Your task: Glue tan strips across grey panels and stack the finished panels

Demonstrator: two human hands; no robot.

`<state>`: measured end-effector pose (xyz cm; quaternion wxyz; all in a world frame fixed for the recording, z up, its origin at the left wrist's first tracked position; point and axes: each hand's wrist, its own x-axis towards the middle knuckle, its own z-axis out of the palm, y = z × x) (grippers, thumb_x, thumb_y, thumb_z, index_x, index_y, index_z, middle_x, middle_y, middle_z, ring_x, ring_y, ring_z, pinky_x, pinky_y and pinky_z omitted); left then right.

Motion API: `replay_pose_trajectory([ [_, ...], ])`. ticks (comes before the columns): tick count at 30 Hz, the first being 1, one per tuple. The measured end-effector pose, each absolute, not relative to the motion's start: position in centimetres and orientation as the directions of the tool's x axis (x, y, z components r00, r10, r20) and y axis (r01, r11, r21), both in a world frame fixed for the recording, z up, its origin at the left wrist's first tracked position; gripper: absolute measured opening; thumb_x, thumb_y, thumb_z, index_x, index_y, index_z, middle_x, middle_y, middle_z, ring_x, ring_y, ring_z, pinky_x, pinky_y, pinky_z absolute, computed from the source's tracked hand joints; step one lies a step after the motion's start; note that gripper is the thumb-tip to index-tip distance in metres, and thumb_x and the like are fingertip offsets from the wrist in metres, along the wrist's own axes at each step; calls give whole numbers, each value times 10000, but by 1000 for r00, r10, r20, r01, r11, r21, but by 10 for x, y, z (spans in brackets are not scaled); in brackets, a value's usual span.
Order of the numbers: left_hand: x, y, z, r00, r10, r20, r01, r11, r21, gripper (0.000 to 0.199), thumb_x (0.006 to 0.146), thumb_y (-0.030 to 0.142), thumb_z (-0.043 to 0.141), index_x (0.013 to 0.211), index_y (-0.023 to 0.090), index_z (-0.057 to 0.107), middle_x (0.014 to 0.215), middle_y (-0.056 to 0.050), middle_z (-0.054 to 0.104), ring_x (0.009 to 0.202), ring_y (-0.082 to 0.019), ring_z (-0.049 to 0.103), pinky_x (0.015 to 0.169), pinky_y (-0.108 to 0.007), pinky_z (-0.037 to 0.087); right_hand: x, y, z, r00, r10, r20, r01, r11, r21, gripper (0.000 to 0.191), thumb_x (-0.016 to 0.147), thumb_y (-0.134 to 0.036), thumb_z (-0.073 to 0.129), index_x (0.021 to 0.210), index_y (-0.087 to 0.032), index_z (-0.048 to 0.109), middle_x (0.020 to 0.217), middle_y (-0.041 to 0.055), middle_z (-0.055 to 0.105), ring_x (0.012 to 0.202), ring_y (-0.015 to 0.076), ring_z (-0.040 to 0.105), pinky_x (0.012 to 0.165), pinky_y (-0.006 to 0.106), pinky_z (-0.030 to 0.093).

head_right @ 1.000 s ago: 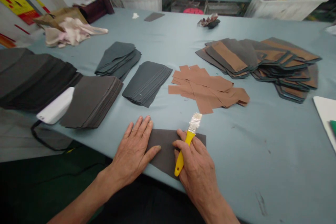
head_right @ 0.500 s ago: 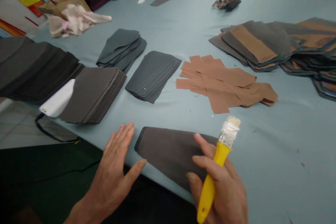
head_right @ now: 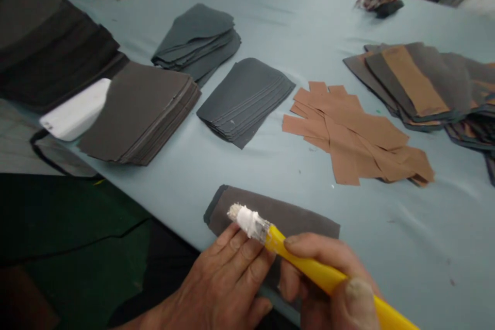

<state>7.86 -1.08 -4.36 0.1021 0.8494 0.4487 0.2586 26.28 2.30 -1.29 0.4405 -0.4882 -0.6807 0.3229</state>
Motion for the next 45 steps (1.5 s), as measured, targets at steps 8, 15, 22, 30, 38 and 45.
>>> replay_pose_trajectory([
  [8,80,-11,-49,428,833,351,725,-549,416,545,1030,460,579,1417,76,605,1466,-101,690,1468,-246,544,1342,-389,239,213,41,-1,122,992,-11,47,-17,-999,270,1053,-395,594,868,-255,732,513,-42,553,426,114,530,454,221,455],
  [15,81,-10,-48,420,845,332,672,-535,512,584,1016,435,624,1471,78,541,1417,-98,717,1429,-230,579,1282,-363,362,205,44,2,27,1000,-17,140,-21,-990,355,1022,-468,657,782,-221,741,479,-37,558,401,97,520,425,185,448],
  [22,84,-14,-53,413,849,329,664,-528,529,523,1067,433,561,1443,69,571,1423,-124,705,1422,-240,582,1296,-381,347,212,43,-4,-74,997,29,351,53,-935,318,1046,-418,622,841,-209,746,558,-20,598,473,124,580,465,222,484],
  [30,84,-12,-53,410,832,373,715,-548,435,648,1065,492,551,1515,27,516,1559,-150,600,1522,-263,471,1302,-392,340,210,51,-4,-88,992,85,426,115,-897,306,1023,-409,652,813,-207,747,627,2,677,497,133,627,491,231,528],
  [38,81,-11,-52,414,827,381,753,-546,366,650,1071,527,499,1509,49,538,1541,-131,624,1492,-270,510,1291,-386,315,203,63,-4,-88,982,166,476,188,-859,285,1050,-372,630,821,-227,720,582,-48,650,443,77,588,435,134,457],
  [45,79,-9,-46,432,829,355,752,-549,366,648,1072,549,493,1499,65,549,1543,-113,626,1475,-254,526,1274,-367,309,199,67,1,-84,971,225,529,235,-815,305,1047,-357,631,788,-212,702,559,-58,643,416,58,576,429,110,447],
])
